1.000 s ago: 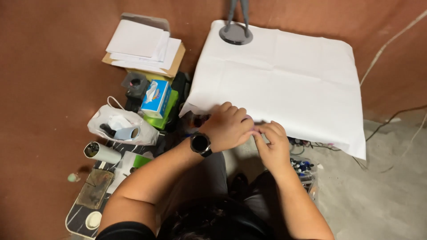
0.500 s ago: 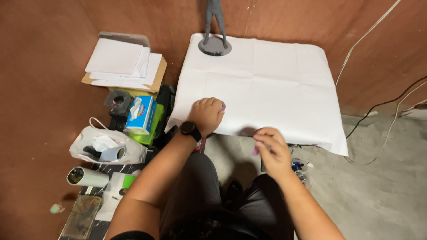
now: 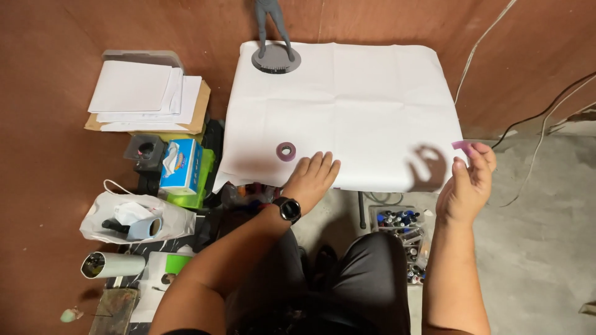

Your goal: Taping a white paper backdrop to a surface and positioning a figurine on a stand.

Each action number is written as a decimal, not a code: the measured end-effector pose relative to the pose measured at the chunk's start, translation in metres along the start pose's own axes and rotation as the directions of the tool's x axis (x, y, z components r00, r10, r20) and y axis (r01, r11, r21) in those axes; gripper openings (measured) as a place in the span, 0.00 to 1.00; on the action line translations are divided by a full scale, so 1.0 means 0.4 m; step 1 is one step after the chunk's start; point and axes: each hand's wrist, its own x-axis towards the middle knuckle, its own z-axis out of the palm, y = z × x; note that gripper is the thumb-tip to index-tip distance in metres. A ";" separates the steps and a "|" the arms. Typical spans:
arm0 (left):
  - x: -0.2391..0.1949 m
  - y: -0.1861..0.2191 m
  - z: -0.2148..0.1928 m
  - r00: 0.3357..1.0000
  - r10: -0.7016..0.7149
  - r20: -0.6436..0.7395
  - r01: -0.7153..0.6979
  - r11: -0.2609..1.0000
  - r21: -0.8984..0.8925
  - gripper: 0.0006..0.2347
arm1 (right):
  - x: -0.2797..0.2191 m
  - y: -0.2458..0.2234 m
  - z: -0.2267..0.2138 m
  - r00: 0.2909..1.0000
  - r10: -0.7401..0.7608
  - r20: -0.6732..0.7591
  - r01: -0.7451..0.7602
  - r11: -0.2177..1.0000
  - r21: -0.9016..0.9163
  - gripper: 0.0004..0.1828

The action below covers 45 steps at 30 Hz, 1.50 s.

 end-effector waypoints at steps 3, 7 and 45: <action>0.015 -0.009 0.010 0.999 0.000 0.051 -0.007 0.992 0.129 0.17 | 0.029 -0.008 -0.007 0.999 -0.032 -0.015 0.032 0.999 -0.040 0.13; -0.004 -0.005 0.032 1.000 0.016 0.021 -0.018 0.995 0.100 0.17 | 0.056 0.021 -0.020 0.992 0.115 -0.056 -0.112 0.992 0.059 0.16; -0.013 -0.013 -0.022 0.995 -0.024 0.097 0.039 0.987 -0.157 0.13 | 0.514 0.554 0.608 0.713 0.611 0.343 -0.555 0.791 -0.256 0.11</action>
